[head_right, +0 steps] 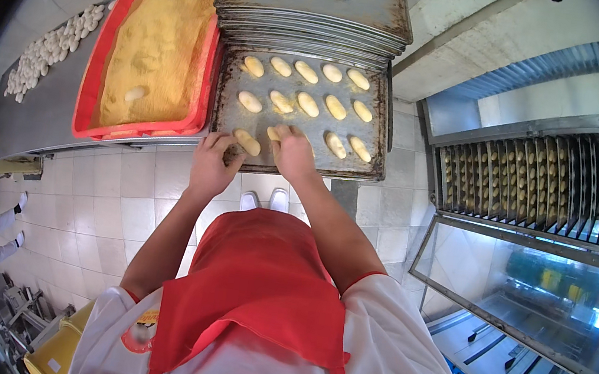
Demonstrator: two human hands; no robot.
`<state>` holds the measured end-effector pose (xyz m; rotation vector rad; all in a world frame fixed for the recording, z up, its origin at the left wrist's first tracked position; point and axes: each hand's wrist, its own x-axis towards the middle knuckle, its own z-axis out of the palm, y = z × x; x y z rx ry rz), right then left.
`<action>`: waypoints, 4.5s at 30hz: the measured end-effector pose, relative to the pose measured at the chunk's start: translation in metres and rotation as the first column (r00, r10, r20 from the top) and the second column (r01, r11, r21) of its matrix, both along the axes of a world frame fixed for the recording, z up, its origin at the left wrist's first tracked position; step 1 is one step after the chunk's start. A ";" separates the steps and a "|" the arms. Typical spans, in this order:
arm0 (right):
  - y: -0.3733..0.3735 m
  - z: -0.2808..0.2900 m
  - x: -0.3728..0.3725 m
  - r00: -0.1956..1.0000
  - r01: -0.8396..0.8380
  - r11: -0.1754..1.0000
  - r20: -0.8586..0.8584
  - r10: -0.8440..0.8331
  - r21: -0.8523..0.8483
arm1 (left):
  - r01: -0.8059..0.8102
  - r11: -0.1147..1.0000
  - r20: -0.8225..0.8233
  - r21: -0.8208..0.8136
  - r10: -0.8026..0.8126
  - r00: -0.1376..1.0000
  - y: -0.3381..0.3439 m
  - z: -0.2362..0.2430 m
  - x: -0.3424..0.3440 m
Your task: The person coats small pieces of dough in a yellow powder, places them onto a metal baking tray, and then rolls more dough pieces by hand on a metal work surface before coating them as well.
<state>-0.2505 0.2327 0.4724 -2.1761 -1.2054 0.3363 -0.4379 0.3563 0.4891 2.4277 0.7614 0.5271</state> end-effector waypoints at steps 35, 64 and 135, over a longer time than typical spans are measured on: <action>-0.176 -0.043 0.142 0.709 0.698 0.641 0.181 -0.682 -0.320 | -0.285 0.812 -0.108 -0.509 0.268 0.957 0.018 -0.008 -0.020; -0.488 0.068 0.141 0.121 0.851 0.491 -0.980 0.159 0.185 | 0.374 0.443 0.331 -0.815 -0.174 0.927 -0.309 0.041 0.144; -0.721 -0.735 0.764 -0.259 0.898 -0.339 -0.959 0.112 -0.282 | 0.067 0.971 -0.908 -0.230 -0.239 0.343 -0.300 -0.499 0.452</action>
